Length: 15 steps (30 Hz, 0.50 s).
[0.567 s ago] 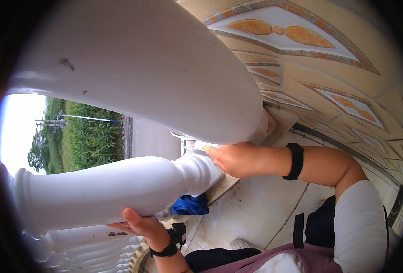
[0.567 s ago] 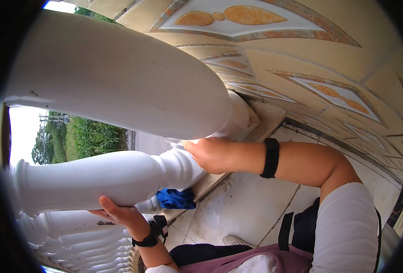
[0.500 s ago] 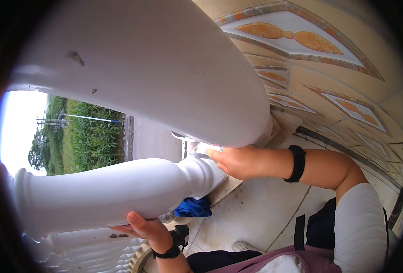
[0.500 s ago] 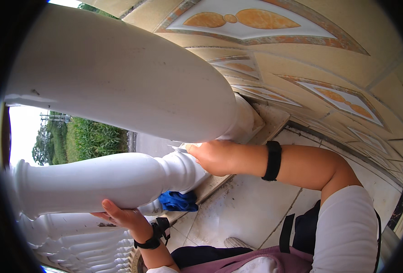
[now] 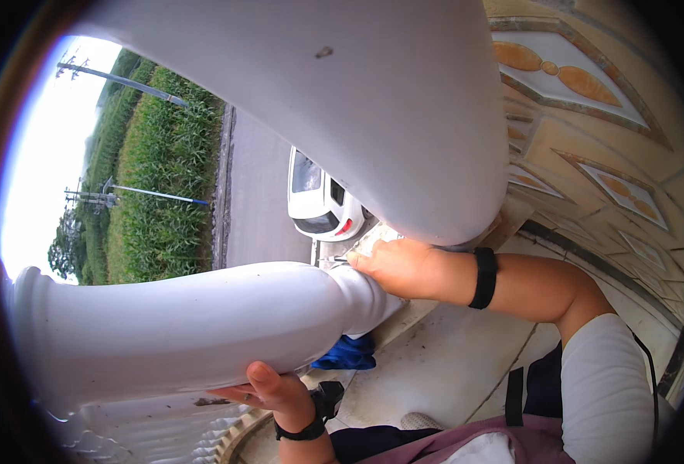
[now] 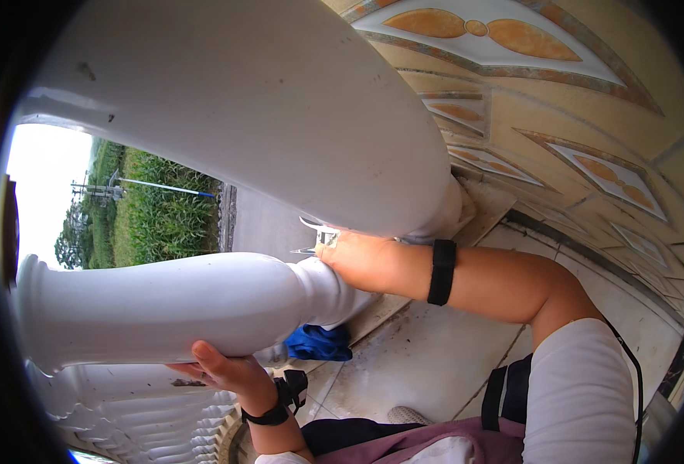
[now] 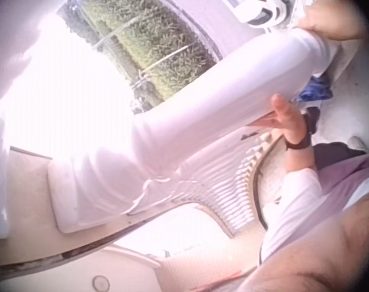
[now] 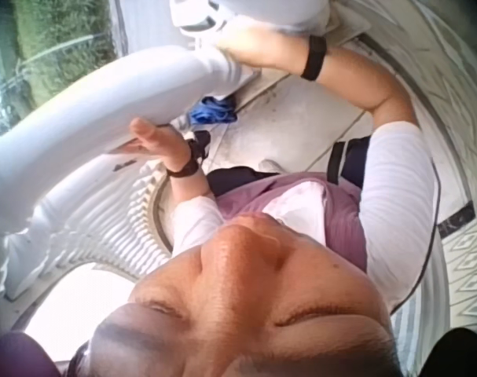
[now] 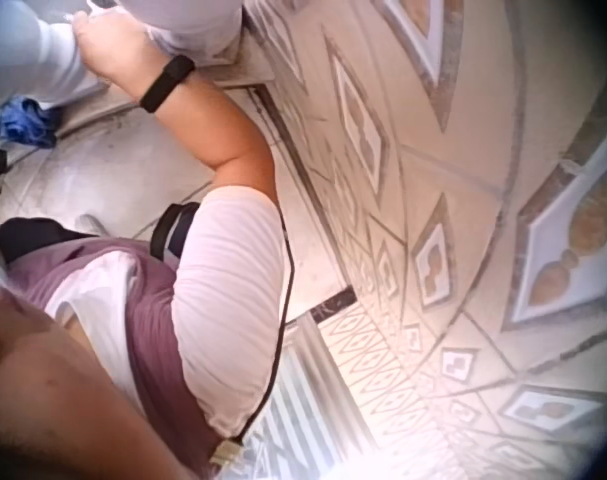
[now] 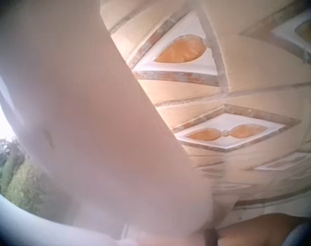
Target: The person wipes the white balcony balusters with a blue cloth and uses a scraper tool to remove debris from the base of the railing.
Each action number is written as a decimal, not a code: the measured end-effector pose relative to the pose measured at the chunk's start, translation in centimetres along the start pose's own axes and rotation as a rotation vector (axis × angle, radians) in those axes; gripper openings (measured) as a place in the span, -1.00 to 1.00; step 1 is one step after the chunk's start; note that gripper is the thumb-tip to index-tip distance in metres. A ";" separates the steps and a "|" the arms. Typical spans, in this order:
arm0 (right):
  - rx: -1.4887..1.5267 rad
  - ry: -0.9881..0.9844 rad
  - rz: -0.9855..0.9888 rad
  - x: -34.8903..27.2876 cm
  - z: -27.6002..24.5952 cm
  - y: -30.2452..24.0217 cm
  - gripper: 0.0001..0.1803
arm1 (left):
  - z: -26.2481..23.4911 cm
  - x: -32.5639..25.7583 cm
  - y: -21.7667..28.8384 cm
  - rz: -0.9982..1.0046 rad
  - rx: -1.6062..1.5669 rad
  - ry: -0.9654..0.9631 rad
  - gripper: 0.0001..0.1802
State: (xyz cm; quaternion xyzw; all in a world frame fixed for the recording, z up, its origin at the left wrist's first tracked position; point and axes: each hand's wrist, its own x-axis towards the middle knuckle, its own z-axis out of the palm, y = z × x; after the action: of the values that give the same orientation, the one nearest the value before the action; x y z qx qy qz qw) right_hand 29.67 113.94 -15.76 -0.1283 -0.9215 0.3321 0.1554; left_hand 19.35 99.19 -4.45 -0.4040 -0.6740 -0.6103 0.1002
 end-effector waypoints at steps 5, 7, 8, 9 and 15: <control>-0.046 0.355 0.028 -1.2 -1.6 -0.8 -0.59 | -0.3 0.2 -0.4 0.020 -0.043 -0.053 -0.02; 0.003 0.280 -0.009 -2.1 -2.4 -0.7 -0.56 | -0.3 0.0 -0.3 0.018 -0.045 -0.041 -0.01; 0.019 0.182 -0.055 -2.5 -2.6 -0.4 -0.53 | -0.2 0.1 -0.4 0.024 -0.048 -0.036 0.00; 0.018 0.182 -0.055 -2.9 -2.3 -0.2 -0.53 | -0.2 0.1 -0.5 0.025 -0.049 -0.035 0.00; 0.087 -0.019 0.033 -3.6 1.0 0.8 -0.51 | -0.4 -0.6 -0.1 -0.050 0.000 0.004 -0.01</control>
State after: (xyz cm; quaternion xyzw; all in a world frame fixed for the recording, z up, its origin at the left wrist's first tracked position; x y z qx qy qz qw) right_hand 32.67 112.74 -17.72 -0.1333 -0.9053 0.3757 0.1464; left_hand 19.52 98.55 -4.81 -0.3858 -0.6836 -0.6135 0.0865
